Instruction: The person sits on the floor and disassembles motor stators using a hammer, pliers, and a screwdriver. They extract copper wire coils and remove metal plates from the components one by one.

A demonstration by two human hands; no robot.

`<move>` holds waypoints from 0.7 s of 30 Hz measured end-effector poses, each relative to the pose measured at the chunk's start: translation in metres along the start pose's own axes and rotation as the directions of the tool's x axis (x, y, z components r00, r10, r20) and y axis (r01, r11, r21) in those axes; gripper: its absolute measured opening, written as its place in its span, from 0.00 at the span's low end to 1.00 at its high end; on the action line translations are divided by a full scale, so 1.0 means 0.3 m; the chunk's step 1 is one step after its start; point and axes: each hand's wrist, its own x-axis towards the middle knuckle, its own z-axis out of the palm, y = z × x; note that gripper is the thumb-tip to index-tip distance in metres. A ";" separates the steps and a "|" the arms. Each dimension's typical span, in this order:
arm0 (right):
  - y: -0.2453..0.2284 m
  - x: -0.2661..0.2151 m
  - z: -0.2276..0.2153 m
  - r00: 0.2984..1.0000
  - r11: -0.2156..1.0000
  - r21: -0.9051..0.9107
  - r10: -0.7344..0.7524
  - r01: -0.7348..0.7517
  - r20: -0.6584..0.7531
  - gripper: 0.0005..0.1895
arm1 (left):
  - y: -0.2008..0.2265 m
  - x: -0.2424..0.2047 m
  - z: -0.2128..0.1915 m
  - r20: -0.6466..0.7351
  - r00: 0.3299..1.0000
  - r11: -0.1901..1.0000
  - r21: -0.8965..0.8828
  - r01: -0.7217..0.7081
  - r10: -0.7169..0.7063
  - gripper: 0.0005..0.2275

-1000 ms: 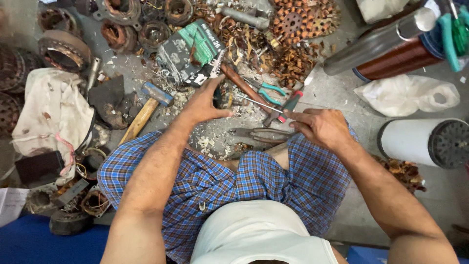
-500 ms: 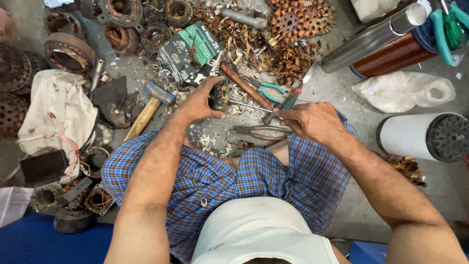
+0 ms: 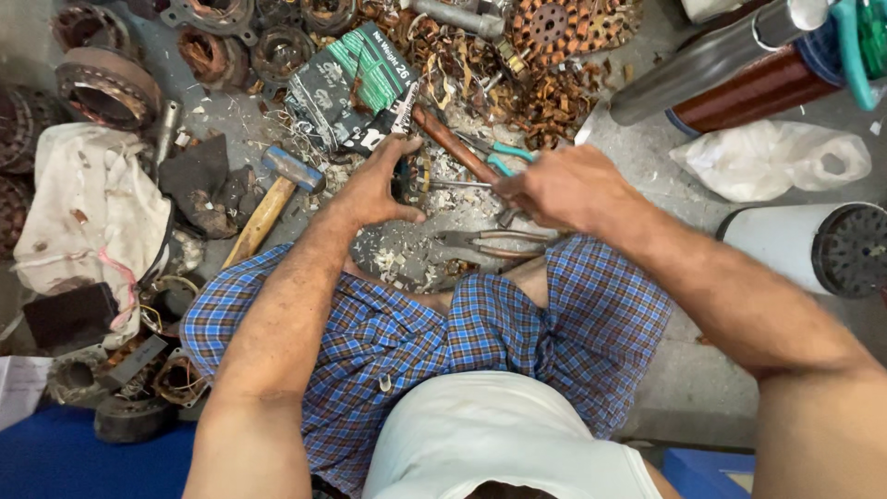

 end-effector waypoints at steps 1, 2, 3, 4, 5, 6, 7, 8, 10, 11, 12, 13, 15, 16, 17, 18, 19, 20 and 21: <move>0.031 0.001 0.058 0.996 0.995 0.081 -0.047 0.053 -0.075 0.16 | -0.005 0.003 -0.003 -0.007 0.999 0.999 0.000 -0.035 0.035 0.53; 0.051 -0.007 0.127 0.984 0.981 0.158 -0.093 0.116 -0.152 0.15 | -0.014 -0.001 0.000 -0.017 0.998 0.998 -0.001 -0.064 0.064 0.53; 0.062 -0.011 0.199 0.964 0.956 0.229 -0.130 0.184 -0.231 0.14 | -0.023 -0.005 0.007 -0.027 0.995 0.996 -0.002 -0.093 0.093 0.53; 0.050 -0.023 0.280 0.919 0.923 0.277 -0.155 0.266 -0.364 0.16 | -0.029 -0.008 0.016 -0.017 0.994 0.994 -0.006 -0.107 0.107 0.53; 0.023 -0.037 0.355 0.855 0.883 0.312 -0.167 0.351 -0.491 0.17 | -0.034 -0.011 0.025 -0.008 0.993 0.993 -0.010 -0.121 0.121 0.53; 0.040 -0.005 0.384 0.761 0.838 0.304 -0.186 0.453 -0.621 0.18 | -0.035 0.013 0.000 -0.030 0.990 0.990 -0.012 -0.138 0.137 0.53; 0.073 0.024 0.397 0.836 0.887 0.317 -0.128 0.337 -0.533 0.17 | -0.036 0.043 -0.028 -0.039 0.986 0.987 0.009 -0.161 0.161 0.54; 0.064 0.016 0.432 0.906 0.916 0.340 -0.054 0.212 -0.420 0.16 | -0.054 0.029 -0.008 -0.021 0.986 0.986 0.016 -0.165 0.165 0.54; 0.058 -0.008 0.461 0.950 0.940 0.327 0.010 0.097 -0.312 0.16 | -0.080 0.005 0.031 0.007 0.987 0.987 0.015 -0.158 0.158 0.55; 0.061 -0.022 0.451 0.946 0.944 0.309 -0.005 0.111 -0.325 0.16 | -0.086 -0.009 0.043 0.017 0.989 0.989 0.009 -0.147 0.147 0.55; 0.097 -0.015 0.409 0.933 0.955 0.271 -0.016 0.121 -0.360 0.17 | -0.075 0.011 0.026 0.008 0.987 0.987 0.015 -0.159 0.159 0.55; 0.121 -0.010 0.365 0.940 0.961 0.253 -0.015 0.107 -0.341 0.18 | -0.062 0.028 0.007 -0.018 0.973 0.971 0.066 -0.228 0.229 0.55; 0.130 -0.034 0.308 0.961 0.967 0.243 -0.006 0.076 -0.276 0.18 | -0.054 0.034 -0.001 -0.032 0.935 0.926 0.155 -0.344 0.352 0.55; 0.129 -0.052 0.285 0.953 0.968 0.238 0.000 0.075 -0.302 0.17 | -0.052 0.035 -0.005 -0.032 0.934 0.929 0.128 -0.348 0.355 0.56; 0.132 -0.076 0.263 0.945 0.970 0.233 0.007 0.074 -0.328 0.17 | -0.052 0.039 -0.010 -0.032 0.934 0.930 0.101 -0.352 0.357 0.58; 0.127 -0.104 0.252 0.938 0.971 0.229 0.011 0.073 -0.348 0.16 | -0.053 0.035 -0.004 -0.031 0.934 0.933 0.069 -0.353 0.356 0.59; 0.116 -0.125 0.246 0.946 0.967 0.254 0.056 0.029 -0.321 0.16 | -0.054 0.029 0.001 -0.031 0.931 0.932 0.012 -0.362 0.363 0.57; 0.111 -0.140 0.234 0.949 0.962 0.274 0.101 -0.016 -0.300 0.16 | -0.052 0.028 -0.007 -0.034 0.927 0.926 -0.037 -0.375 0.374 0.55; 0.101 -0.151 0.225 0.949 0.954 0.294 0.146 -0.060 -0.279 0.16 | -0.046 0.023 -0.012 -0.038 0.922 0.918 -0.087 -0.386 0.384 0.54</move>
